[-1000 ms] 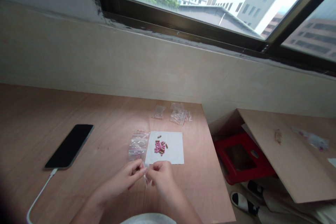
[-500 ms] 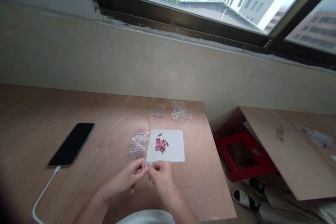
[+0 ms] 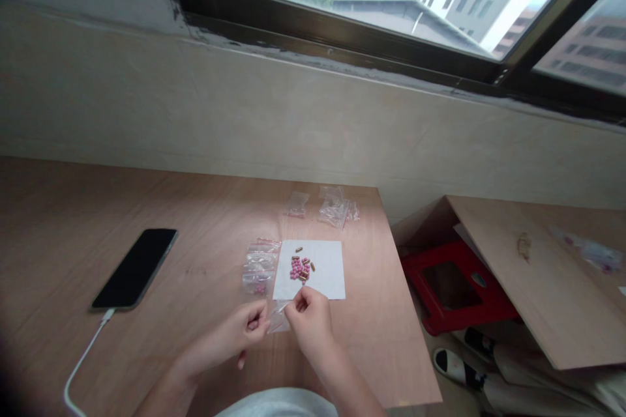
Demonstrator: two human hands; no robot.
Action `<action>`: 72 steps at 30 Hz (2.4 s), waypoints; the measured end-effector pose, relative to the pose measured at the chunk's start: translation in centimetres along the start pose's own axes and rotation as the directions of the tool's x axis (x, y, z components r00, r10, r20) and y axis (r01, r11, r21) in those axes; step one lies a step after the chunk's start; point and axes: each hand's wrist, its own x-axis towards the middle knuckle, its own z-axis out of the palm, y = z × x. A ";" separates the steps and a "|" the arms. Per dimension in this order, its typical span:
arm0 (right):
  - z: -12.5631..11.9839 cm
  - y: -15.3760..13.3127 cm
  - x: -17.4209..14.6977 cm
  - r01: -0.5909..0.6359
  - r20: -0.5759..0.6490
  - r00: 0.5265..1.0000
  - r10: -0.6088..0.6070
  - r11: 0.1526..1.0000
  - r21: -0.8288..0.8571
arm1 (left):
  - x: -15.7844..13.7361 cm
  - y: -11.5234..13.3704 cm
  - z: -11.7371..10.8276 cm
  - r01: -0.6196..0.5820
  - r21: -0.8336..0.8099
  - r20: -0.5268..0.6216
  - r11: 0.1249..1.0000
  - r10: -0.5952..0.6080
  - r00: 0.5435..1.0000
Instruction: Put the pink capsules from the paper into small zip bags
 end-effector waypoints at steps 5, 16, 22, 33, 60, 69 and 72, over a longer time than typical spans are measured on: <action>1.0 -0.4 -1.2 0.103 0.142 0.985 -0.097 0.994 -0.033 | -0.1 0.3 -0.2 0.034 0.062 -0.043 0.997 -0.032 0.999; 0.9 -0.5 -2.0 0.064 0.115 0.992 -0.049 0.990 -0.127 | 1.3 -1.1 0.9 -0.115 0.124 -0.206 0.986 0.139 0.969; 1.5 1.0 -1.7 0.038 0.176 0.984 0.000 0.977 -0.212 | 1.7 -0.3 1.4 -0.339 0.301 -0.125 0.891 0.389 0.913; 1.0 2.2 0.1 -0.176 0.149 0.972 0.179 0.984 -0.039 | -0.7 1.9 0.6 -0.336 0.383 0.125 0.860 0.313 0.942; -1.4 5.1 6.8 0.019 -0.217 0.974 -0.063 0.980 -0.199 | 1.0 -0.6 -0.6 -0.119 0.296 -0.277 0.948 0.204 0.939; -1.5 -1.2 1.3 0.188 0.084 0.977 -0.195 0.978 0.086 | 1.7 -0.6 0.6 -0.149 0.447 -0.282 0.882 0.297 0.912; -1.1 -1.9 0.5 0.256 0.161 0.953 -0.258 0.966 0.034 | 1.5 -0.8 0.7 -0.153 0.465 -0.272 0.872 0.305 0.913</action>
